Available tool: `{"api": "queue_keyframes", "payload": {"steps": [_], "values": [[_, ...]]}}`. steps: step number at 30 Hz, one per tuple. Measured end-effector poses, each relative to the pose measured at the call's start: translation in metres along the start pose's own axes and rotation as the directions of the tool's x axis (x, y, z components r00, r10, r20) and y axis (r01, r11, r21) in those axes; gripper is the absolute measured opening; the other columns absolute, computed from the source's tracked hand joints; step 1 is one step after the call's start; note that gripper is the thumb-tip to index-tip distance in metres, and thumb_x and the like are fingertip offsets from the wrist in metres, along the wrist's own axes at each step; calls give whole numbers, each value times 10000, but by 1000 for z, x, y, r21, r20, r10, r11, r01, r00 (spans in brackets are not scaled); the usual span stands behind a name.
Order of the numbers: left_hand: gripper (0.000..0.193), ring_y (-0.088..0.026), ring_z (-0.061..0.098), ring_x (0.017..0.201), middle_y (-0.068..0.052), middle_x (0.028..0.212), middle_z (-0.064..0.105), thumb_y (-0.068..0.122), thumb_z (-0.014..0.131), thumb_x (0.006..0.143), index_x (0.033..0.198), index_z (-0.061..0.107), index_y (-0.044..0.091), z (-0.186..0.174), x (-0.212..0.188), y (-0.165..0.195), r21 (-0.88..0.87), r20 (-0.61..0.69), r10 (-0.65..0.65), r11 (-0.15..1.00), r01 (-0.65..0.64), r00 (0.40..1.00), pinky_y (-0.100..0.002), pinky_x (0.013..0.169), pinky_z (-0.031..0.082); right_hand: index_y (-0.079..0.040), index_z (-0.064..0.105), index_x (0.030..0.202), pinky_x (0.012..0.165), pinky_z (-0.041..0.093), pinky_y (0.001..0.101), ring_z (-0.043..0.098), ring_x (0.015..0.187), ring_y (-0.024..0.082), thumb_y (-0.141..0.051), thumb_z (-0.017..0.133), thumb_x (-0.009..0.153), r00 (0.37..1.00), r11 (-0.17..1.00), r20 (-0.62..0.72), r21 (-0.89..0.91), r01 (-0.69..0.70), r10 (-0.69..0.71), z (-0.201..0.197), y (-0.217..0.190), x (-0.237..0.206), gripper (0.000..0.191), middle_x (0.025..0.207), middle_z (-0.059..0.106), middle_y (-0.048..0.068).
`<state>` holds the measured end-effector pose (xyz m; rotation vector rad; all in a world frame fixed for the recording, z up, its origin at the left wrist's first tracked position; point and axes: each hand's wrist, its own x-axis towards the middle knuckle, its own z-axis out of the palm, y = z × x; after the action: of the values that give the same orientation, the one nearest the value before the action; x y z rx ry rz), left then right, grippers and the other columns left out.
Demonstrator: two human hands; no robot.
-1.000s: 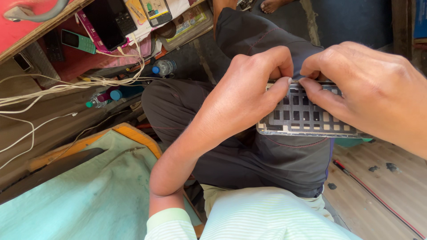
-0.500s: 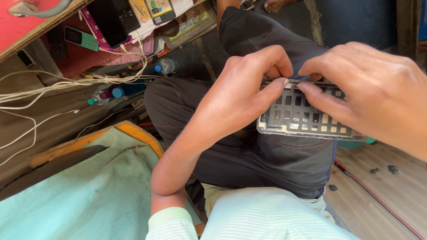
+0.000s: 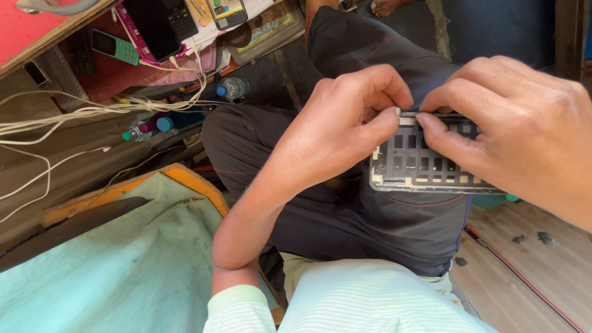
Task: The person works on a disassembled white smartphone, peeling and repositioning a thin film on the back cover, then briefly powers on the device to check the screen. They later use scissors to trim a small piece of material and continue adjusting the back cover.
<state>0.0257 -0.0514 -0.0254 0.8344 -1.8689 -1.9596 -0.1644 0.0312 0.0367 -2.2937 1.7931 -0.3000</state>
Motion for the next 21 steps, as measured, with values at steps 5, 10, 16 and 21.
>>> {"api": "queue_keyframes", "payload": {"steps": [5,10,16,21], "values": [[185,-103,733,768,-83,882,776,55,656,926,1086,576,10,-1,0,-2,43,-37,92,995,-90,995,-261,685,560,-57,732,849,638,536,347,682,780,232,-122,815,811,1000,1000,-11,1,2,-2,-2,-2,2,113,832,678,54],[191,-104,731,761,-77,880,768,71,675,917,1066,563,30,3,1,-4,84,-44,127,989,-123,991,-270,684,557,-51,722,859,654,543,352,687,805,238,-121,806,826,1000,999,-20,33,5,-4,1,1,-1,115,855,681,58],[197,-114,678,713,-82,847,759,70,680,912,1059,555,28,6,3,-5,107,-38,124,987,-119,992,-280,656,527,-58,720,878,636,545,340,689,799,226,-135,799,846,1000,999,17,27,25,-26,4,9,-4,114,864,680,51],[192,-98,690,729,-73,864,762,74,673,924,1069,554,35,5,3,-5,89,-26,135,987,-132,991,-283,654,530,-60,729,894,634,539,343,684,801,232,-148,807,845,999,999,7,19,36,-36,4,8,-5,128,869,677,57]]}}
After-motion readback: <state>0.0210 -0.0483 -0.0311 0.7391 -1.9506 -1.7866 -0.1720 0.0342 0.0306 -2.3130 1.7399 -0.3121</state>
